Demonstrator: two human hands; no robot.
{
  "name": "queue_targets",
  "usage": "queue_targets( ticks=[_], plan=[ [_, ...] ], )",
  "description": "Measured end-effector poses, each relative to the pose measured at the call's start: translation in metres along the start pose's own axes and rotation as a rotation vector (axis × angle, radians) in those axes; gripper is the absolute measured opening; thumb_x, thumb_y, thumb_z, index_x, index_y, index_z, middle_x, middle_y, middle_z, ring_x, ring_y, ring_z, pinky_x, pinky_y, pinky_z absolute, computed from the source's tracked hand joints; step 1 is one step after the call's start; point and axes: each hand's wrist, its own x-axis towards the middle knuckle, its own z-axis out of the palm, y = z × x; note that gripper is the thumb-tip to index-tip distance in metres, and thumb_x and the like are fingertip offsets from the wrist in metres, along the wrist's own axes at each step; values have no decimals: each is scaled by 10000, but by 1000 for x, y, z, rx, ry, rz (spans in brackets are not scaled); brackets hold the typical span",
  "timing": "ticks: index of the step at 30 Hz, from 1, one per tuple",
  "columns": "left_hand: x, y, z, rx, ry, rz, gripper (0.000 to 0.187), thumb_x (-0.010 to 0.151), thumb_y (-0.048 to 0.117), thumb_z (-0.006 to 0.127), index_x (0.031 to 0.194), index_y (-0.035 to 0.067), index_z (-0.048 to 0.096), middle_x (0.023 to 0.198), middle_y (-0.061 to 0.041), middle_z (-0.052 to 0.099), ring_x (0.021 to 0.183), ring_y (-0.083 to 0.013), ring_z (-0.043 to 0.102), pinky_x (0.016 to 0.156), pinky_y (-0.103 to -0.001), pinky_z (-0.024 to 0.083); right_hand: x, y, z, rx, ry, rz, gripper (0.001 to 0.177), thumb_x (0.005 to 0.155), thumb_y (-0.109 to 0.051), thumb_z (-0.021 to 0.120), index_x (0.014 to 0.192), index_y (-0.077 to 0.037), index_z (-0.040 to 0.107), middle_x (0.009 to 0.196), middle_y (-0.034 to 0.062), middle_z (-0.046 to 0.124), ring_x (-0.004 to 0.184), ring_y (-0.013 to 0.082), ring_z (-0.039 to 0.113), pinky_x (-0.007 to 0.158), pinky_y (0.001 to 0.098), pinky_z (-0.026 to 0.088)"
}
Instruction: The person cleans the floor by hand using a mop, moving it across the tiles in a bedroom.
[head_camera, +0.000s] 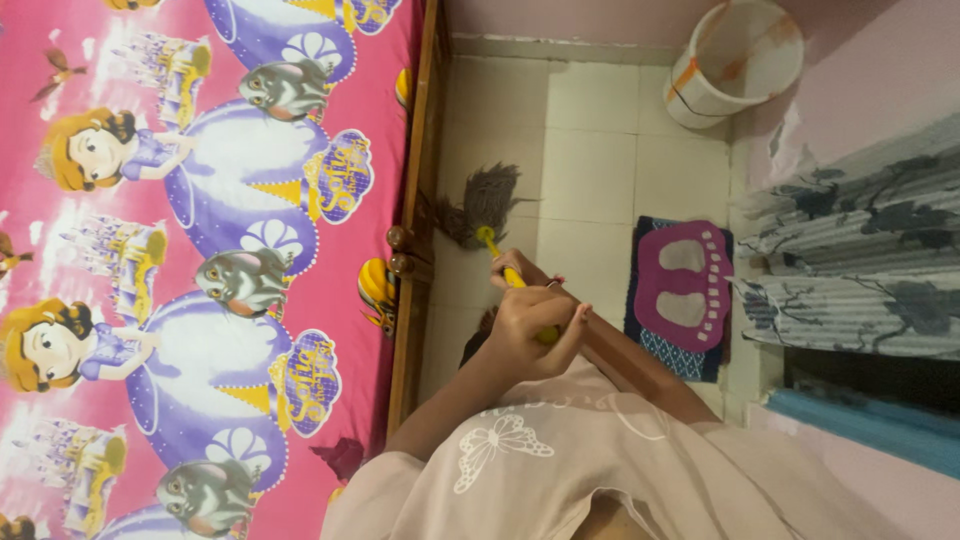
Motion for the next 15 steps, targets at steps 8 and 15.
queue_targets(
  ticks=[8, 15],
  plan=[
    [-18, 7, 76, -132, -88, -13, 230, 944, -20, 668, 727, -1, 597, 633, -111, 563, 559, -249, 581, 590, -348, 480, -80, 45, -54, -94, 203, 36, 85, 975, -92, 425, 1059, -86, 426, 898, -4, 357, 739, 94, 392, 650, 218, 401],
    [-38, 21, 150, -157, -228, -140, 261, 948, 46, 674, 702, 3, 598, 604, -128, 533, 537, -254, 535, 544, -348, 405, -167, 88, -97, -401, 517, -156, 102, 909, -74, 512, 930, -58, 413, 810, 40, 367, 695, 139, 397, 620, 283, 374]
  ],
)
